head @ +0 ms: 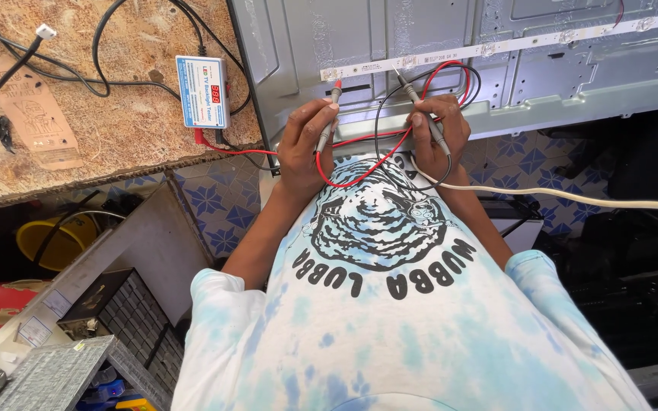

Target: The person uses a multimeter to test the electrical continuity of LED strips mounted on the back of a television. They systematically touch the probes to various points along the strips to check for power or faults.

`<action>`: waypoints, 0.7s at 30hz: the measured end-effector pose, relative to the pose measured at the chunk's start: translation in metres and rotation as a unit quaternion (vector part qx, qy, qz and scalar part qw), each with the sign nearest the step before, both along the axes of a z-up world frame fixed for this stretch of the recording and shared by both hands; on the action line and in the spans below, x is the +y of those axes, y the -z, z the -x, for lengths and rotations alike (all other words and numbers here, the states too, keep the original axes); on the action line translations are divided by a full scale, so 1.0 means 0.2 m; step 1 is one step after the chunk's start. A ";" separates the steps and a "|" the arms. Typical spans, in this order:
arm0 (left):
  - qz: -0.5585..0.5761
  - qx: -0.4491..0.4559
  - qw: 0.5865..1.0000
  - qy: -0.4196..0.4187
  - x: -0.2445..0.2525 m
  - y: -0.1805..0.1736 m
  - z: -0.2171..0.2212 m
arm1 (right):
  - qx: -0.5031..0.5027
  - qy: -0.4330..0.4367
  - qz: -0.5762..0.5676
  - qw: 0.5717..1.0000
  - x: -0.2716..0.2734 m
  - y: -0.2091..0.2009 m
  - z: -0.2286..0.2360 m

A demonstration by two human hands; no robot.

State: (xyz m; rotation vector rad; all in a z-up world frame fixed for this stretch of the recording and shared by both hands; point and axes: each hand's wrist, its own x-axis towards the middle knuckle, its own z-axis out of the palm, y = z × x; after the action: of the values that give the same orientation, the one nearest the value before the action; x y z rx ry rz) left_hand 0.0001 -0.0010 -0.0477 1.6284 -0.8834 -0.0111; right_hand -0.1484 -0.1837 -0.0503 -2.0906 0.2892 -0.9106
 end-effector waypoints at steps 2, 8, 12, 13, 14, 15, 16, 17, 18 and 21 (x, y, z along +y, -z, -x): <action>0.000 -0.005 1.000 0.001 0.00 0.00 0.00 | -0.001 0.002 -0.001 1.000 0.00 0.00 0.00; -0.007 -0.019 1.000 0.002 0.00 0.01 0.00 | -0.003 0.013 -0.001 1.000 0.00 -0.03 -0.02; -0.006 -0.027 1.000 0.002 0.00 0.01 -0.01 | -0.003 0.020 -0.008 1.000 0.01 -0.02 -0.02; -0.005 -0.027 1.000 0.002 0.00 0.02 -0.01 | -0.003 0.020 -0.008 1.000 0.01 -0.03 -0.02; -0.009 -0.030 1.000 0.002 0.01 0.02 -0.01 | -0.001 0.021 -0.007 1.000 0.01 -0.03 -0.02; -0.012 -0.033 0.999 0.002 0.01 0.03 -0.01 | 0.001 0.022 -0.006 1.000 0.01 -0.04 -0.02; -0.012 -0.032 0.999 0.002 0.01 0.03 0.00 | 0.002 0.022 -0.006 1.000 0.01 -0.04 -0.02; -0.008 -0.029 1.000 0.002 0.01 0.03 0.00 | 0.004 0.022 -0.005 1.000 0.01 -0.04 -0.02; -0.005 -0.026 1.000 0.002 0.01 0.02 0.00 | 0.007 0.022 -0.005 1.000 0.01 -0.04 -0.02; -0.017 -0.031 0.999 0.000 0.01 0.02 0.00 | 0.008 0.022 0.000 1.000 0.01 -0.02 -0.01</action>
State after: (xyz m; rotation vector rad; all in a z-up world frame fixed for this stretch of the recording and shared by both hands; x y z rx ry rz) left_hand -0.0002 0.0011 -0.0526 1.6673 -0.9350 0.0238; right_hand -0.1463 -0.1824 -0.0457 -2.0994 0.3443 -0.9197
